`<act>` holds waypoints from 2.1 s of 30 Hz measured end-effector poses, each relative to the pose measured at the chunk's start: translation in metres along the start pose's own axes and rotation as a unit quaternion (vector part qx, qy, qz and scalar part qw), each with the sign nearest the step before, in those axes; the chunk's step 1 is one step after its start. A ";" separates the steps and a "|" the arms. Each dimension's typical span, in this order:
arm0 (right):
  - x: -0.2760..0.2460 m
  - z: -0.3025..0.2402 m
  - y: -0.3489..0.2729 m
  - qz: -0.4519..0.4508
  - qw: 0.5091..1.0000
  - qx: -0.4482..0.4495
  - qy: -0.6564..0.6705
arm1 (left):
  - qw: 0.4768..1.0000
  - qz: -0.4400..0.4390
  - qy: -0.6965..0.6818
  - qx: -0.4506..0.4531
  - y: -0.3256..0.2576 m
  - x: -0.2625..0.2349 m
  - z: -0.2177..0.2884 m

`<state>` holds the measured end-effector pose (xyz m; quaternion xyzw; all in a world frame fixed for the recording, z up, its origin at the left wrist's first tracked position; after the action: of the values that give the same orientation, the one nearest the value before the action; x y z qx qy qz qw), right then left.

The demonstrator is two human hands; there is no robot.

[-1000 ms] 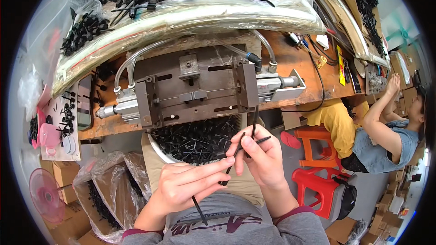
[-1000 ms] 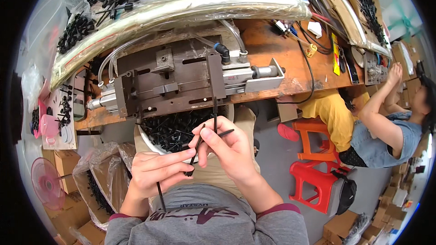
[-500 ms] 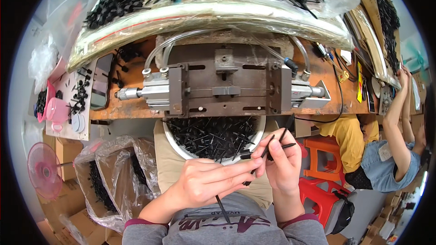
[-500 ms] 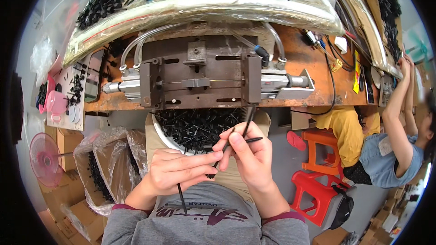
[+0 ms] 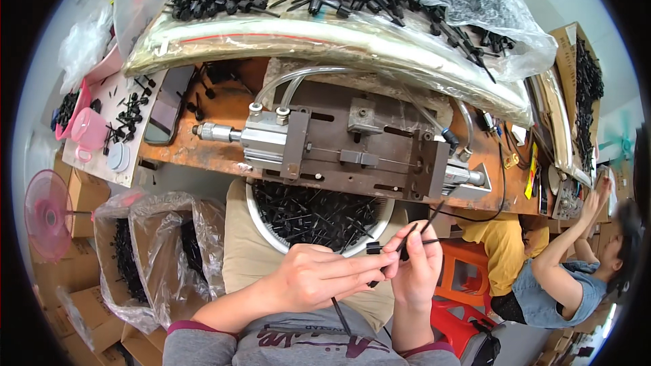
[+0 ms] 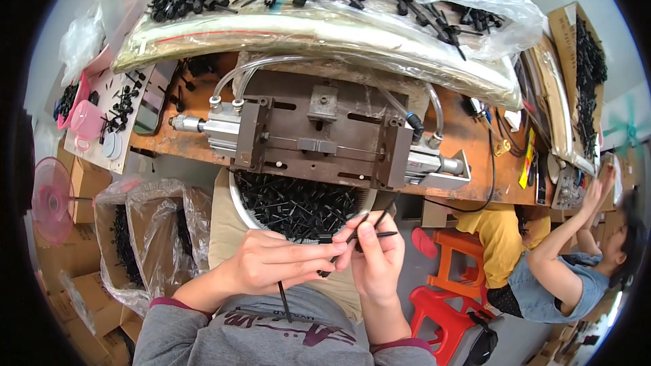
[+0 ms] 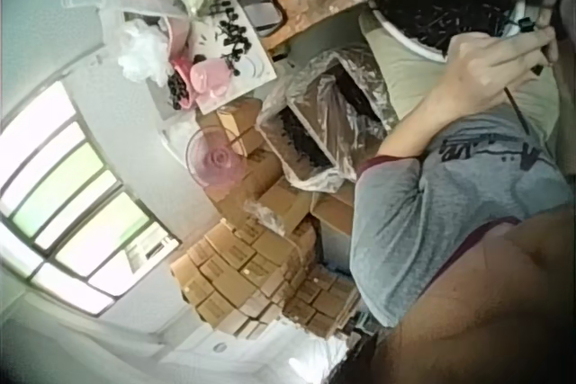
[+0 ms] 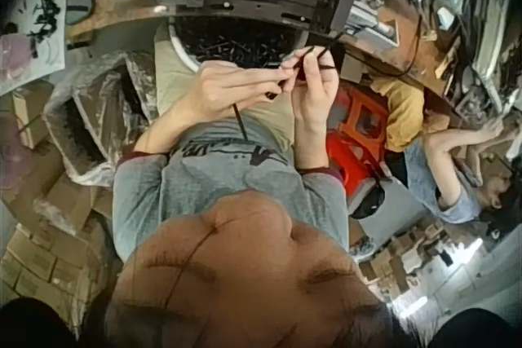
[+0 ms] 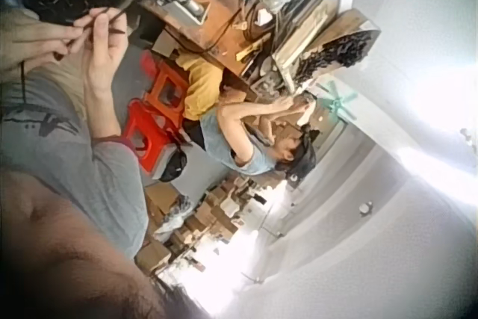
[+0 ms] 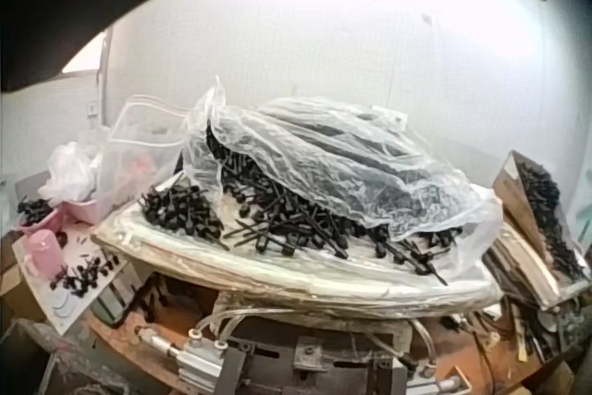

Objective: Operating a pneumatic press to process small black plastic parts.

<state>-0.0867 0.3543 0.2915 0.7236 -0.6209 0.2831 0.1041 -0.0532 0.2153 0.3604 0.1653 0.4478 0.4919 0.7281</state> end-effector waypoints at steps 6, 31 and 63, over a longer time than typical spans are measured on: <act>0.007 0.000 0.000 -0.026 0.999 0.018 -0.009 | 0.999 -0.014 -0.032 -0.029 -0.001 -0.007 -0.006; 0.020 0.007 0.004 -0.063 0.997 0.050 -0.009 | 0.999 0.015 0.031 0.013 -0.012 -0.012 -0.001; 0.013 0.002 0.014 -0.012 0.998 0.030 -0.046 | 0.997 0.014 -0.062 -0.042 -0.014 -0.008 -0.017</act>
<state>-0.0987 0.3397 0.2935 0.7458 -0.6079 0.2665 0.0572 -0.0602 0.1986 0.3453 0.1710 0.3788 0.5088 0.7539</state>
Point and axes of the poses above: each hand's wrist, its own y-axis towards the middle knuckle, its own x-axis out of the palm, z = x × y, the point moved 9 cm from there along y, towards the middle knuckle, and after that the axes turned 9 degrees about x, right-handed, at the moved point
